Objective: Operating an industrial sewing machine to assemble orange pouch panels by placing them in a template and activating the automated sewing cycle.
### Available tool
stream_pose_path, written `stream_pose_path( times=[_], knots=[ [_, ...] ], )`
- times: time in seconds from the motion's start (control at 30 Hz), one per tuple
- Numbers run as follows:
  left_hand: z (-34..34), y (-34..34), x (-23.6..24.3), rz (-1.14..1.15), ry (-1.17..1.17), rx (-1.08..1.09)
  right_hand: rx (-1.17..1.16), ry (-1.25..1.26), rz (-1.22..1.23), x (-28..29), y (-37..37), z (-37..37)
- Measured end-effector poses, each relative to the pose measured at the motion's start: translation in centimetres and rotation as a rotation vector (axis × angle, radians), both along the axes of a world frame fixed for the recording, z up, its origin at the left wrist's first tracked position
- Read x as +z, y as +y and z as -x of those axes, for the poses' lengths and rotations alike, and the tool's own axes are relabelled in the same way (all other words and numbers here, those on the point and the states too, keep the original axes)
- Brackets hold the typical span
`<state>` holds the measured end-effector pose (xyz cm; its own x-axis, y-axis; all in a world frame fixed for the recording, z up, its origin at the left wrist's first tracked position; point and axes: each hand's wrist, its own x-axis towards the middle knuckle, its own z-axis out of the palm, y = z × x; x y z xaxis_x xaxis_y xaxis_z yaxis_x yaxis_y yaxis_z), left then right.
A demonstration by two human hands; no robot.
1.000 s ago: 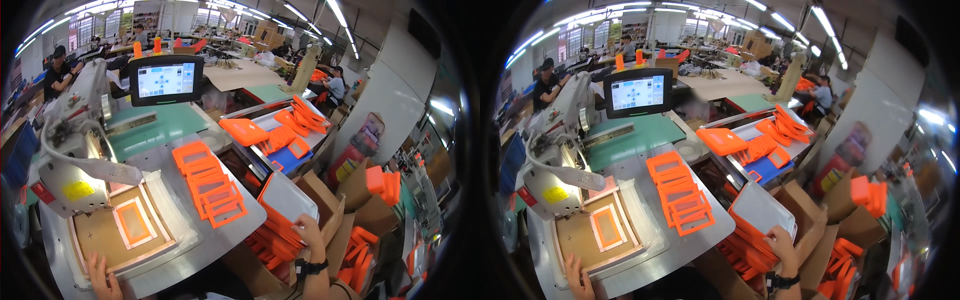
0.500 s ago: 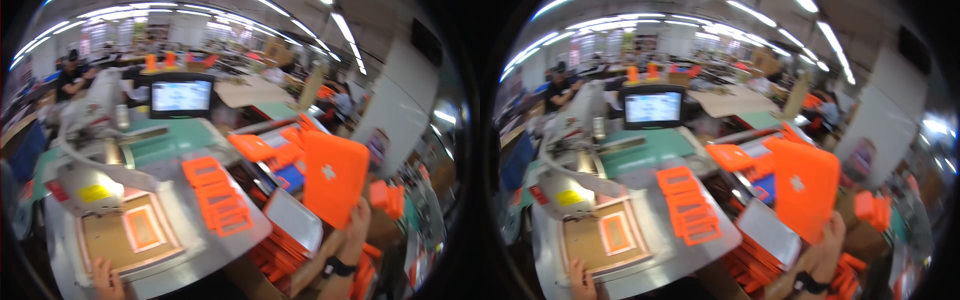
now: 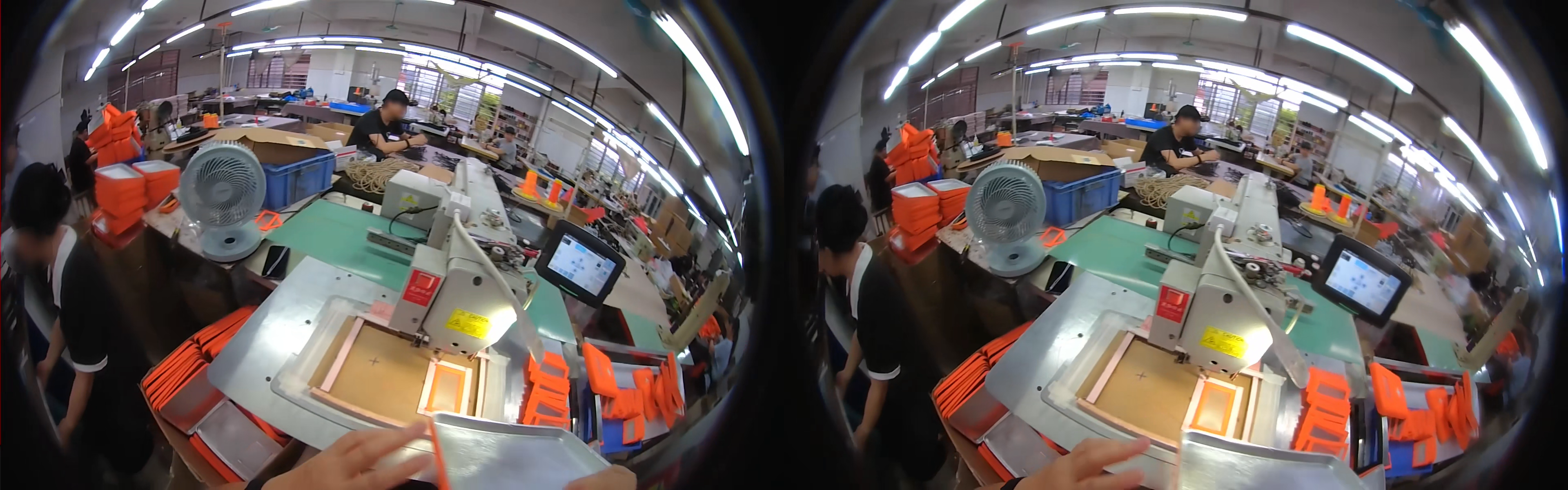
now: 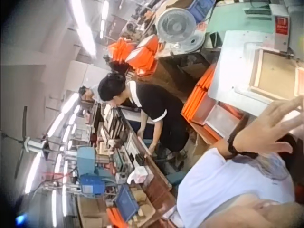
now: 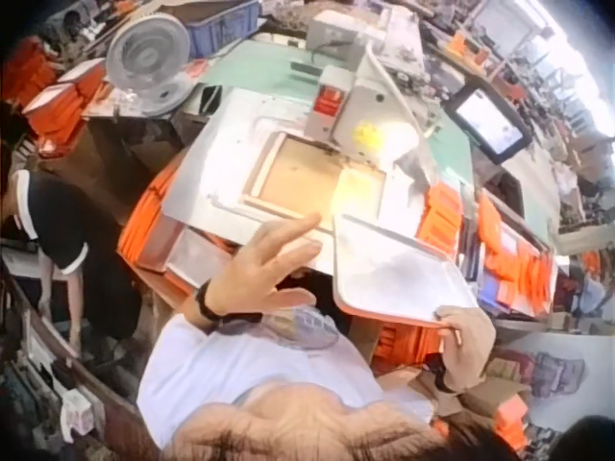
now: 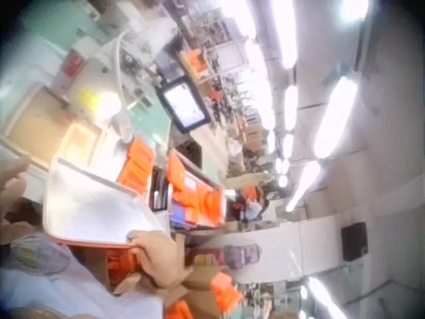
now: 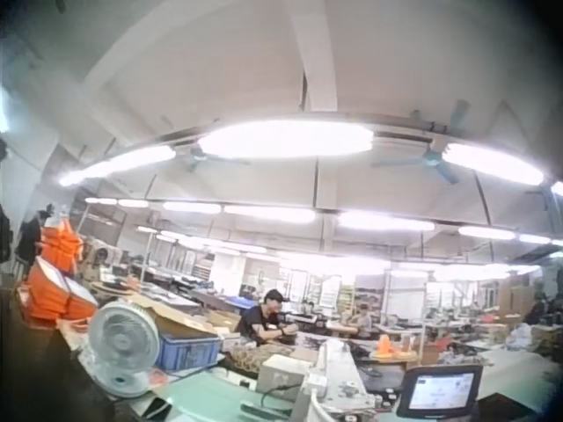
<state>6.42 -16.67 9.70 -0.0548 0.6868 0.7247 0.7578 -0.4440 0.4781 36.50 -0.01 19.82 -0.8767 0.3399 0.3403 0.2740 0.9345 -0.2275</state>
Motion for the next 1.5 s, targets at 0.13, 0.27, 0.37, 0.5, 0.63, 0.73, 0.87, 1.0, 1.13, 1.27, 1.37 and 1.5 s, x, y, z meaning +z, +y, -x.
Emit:
stream_pose_path(
  times=[0.13,0.27,0.37,0.5,0.63,0.73,0.87,1.0,1.13,1.27,1.37,1.5],
  knots=[
    [-0.6,-2.3,2.8,0.088,0.127,0.023,0.181,0.013,-0.098,-1.7,-0.8,5.6],
    [0.5,-4.2,-0.1,0.224,0.135,0.164,0.280,0.050,-0.058,-3.7,-1.3,8.8],
    [2.3,-4.3,-1.4,0.250,-0.035,0.100,0.316,0.028,-0.114,-3.8,-1.2,10.1],
    [4.7,-3.3,-2.0,0.234,-0.118,0.201,0.151,0.026,-0.197,-5.1,1.4,9.3],
    [7.5,-1.1,-3.3,0.223,-0.103,0.210,0.127,0.079,0.005,-6.7,5.1,9.5],
    [8.5,1.1,-4.2,0.231,-0.111,0.179,0.057,0.104,0.047,-8.7,6.7,9.8],
    [9.3,2.4,-5.0,0.237,-0.105,0.183,0.087,0.126,0.042,-10.1,7.9,10.7],
    [9.9,3.4,-5.7,0.214,-0.084,0.177,0.093,0.121,-0.023,-11.1,8.6,11.1],
    [10.5,3.8,-6.0,0.218,-0.072,0.179,0.121,0.139,-0.007,-12.2,9.4,11.3],
    [10.8,4.4,-4.8,0.210,-0.037,0.159,0.106,0.133,0.000,-11.6,9.7,11.6],
    [11.7,5.7,-3.9,0.211,-0.042,0.160,0.077,0.144,-0.015,-10.7,10.8,12.6],
    [11.9,6.2,-3.9,0.269,-0.002,0.141,0.070,0.089,-0.025,-11.6,11.3,12.8]
  ],
)
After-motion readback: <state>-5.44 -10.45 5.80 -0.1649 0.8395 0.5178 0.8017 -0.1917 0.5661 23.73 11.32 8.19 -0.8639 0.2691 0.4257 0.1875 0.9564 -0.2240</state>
